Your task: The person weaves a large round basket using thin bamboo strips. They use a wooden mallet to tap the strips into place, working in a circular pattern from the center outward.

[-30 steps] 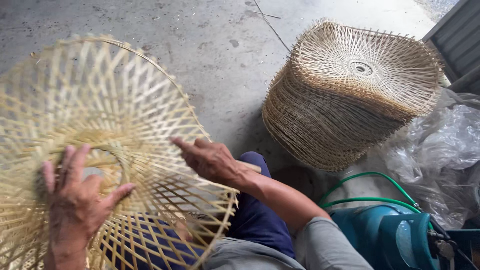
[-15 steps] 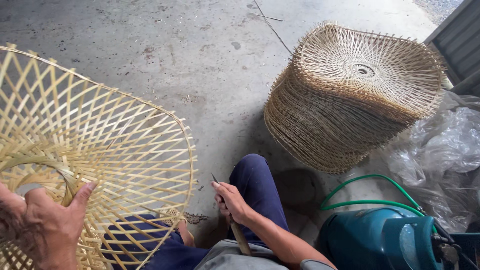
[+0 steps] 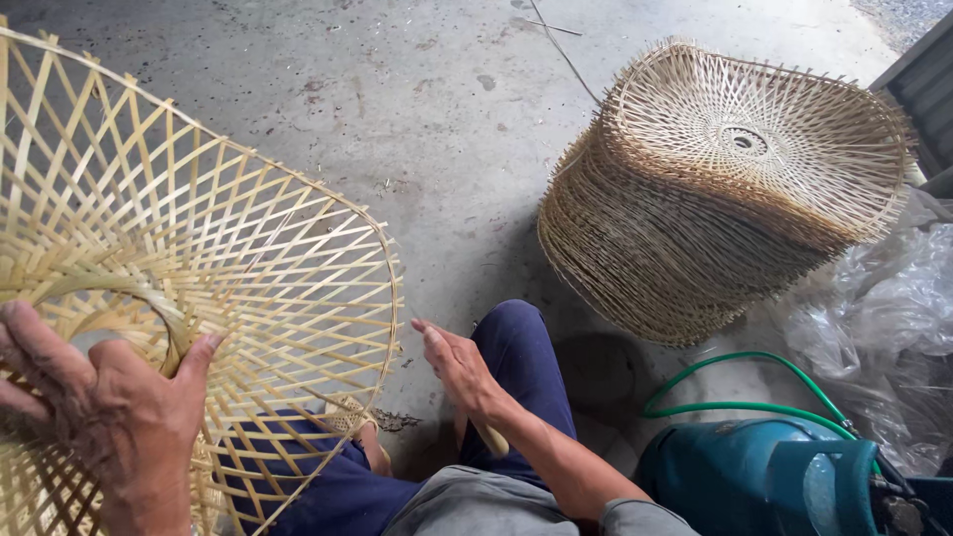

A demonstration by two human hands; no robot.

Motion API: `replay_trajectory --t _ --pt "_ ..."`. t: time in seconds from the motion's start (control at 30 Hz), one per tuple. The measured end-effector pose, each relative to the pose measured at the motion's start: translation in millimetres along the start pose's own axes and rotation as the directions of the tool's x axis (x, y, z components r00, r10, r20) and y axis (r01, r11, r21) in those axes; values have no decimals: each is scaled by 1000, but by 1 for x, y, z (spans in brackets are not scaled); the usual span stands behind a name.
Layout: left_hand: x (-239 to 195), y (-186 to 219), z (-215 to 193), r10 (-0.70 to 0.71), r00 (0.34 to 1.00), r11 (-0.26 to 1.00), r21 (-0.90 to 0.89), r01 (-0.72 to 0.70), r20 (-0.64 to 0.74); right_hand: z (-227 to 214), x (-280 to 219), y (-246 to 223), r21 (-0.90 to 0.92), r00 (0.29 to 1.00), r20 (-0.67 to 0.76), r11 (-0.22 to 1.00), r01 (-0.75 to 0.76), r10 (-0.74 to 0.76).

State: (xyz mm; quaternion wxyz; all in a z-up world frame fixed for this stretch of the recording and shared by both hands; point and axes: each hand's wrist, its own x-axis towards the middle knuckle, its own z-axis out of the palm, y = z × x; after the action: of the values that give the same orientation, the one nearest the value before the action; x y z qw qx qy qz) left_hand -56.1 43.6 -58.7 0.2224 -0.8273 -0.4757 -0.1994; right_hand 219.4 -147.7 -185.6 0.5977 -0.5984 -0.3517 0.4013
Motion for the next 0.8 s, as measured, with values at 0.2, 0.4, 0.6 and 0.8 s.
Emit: replay_trajectory --t 0.2,0.4,0.6,0.8 --pt "15 18 -20 6 999 993 -117 -12 -44 37 18 -56 -599 942 121 733 321 -314" --pt "28 30 -45 -3 992 972 -235 -28 -130 49 -15 -79 -672 890 451 680 293 62" --pt "49 36 -58 -36 986 970 -245 -4 -160 25 11 -81 -363 963 236 908 211 -130" --pt "36 30 -65 -55 982 969 -245 9 -179 36 20 -84 -536 972 231 828 166 -45"
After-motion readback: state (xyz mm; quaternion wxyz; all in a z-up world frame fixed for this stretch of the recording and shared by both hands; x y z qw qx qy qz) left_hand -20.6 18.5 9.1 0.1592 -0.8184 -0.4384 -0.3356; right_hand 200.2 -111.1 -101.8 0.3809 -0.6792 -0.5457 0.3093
